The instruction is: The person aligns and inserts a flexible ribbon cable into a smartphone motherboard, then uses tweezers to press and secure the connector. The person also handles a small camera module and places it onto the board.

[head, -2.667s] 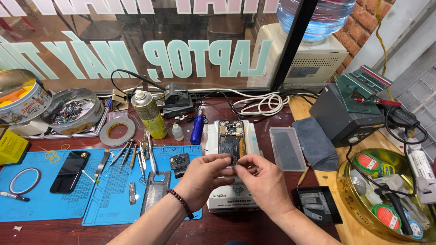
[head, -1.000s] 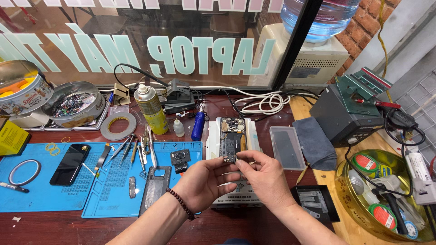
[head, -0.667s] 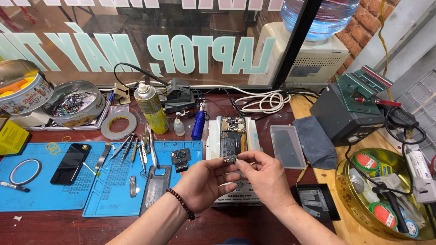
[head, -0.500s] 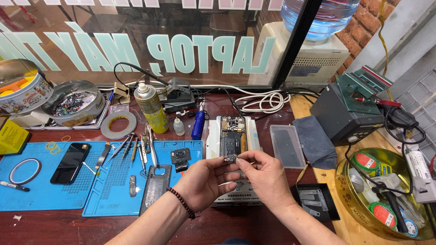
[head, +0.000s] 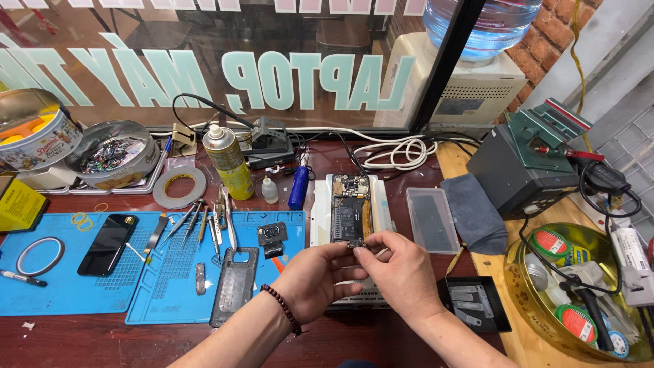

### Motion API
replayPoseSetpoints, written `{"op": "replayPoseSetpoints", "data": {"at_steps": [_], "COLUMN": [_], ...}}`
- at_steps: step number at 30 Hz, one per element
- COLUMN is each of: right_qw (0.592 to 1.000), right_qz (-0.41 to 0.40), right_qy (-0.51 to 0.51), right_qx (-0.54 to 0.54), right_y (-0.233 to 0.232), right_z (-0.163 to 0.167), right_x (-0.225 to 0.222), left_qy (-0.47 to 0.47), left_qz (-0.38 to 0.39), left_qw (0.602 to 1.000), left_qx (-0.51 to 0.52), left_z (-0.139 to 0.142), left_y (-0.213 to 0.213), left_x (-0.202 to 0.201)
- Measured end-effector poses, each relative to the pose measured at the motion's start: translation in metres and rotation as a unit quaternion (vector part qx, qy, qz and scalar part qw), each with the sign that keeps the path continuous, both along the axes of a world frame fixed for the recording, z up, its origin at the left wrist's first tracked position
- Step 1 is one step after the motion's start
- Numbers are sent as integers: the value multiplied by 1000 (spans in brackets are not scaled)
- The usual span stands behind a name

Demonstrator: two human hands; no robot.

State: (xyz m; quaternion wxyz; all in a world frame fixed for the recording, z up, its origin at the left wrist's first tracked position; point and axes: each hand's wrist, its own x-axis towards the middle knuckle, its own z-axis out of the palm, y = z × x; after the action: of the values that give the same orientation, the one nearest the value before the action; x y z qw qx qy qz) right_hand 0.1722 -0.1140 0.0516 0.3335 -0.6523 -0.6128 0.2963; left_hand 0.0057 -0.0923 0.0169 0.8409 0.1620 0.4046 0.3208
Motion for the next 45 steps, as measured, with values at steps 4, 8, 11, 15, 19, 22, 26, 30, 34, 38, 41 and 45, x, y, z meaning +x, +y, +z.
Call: {"op": "replayPoseSetpoints", "data": {"at_steps": [4, 8, 11, 15, 19, 22, 26, 30, 34, 38, 41, 45], "right_qw": [999, 998, 999, 998, 998, 996, 999, 1000, 999, 996, 996, 998], "right_qz": [2, 8, 32, 29, 2, -14, -8, -8, -11, -16, -2, 3], "right_qy": [-2, 12, 15, 2, -8, -21, 6, -7, -45, -87, -89, -55], "right_qx": [-53, -64, -37, -54, -70, -85, -52, 12, 23, 10, 16, 17], "right_y": [1, -2, -5, -5, -4, -5, -5, -2, 0, 2, 6, 14], "right_z": [-6, -17, -25, -28, -27, -26, -29, -31, -31, -32, -35, -41], "right_x": [7, 14, 17, 20, 20, 19, 15, 9, 4, 2, 3, 7], "left_qy": [40, 90, 111, 134, 310, 480, 528, 536, 545, 563, 560, 564], "left_qz": [-7, -50, -64, -74, -30, 6, 7, -20, -50, -97, -118, -120], "left_qw": [999, 995, 992, 988, 945, 835, 752, 747, 725, 667, 674, 675], "left_qx": [-1, 6, -5, 2, 100, 268, 395, 392, 418, 478, 468, 459], "left_z": [0, -3, -6, -5, -2, -1, -2, -3, -1, 3, 6, 5], "left_y": [-1, -3, -4, -4, -3, 0, 8, 18, 20, 18, 17, 21], "left_x": [2, 1, 1, 0, 5, 2, -2, -2, -3, -5, -4, -3]}}
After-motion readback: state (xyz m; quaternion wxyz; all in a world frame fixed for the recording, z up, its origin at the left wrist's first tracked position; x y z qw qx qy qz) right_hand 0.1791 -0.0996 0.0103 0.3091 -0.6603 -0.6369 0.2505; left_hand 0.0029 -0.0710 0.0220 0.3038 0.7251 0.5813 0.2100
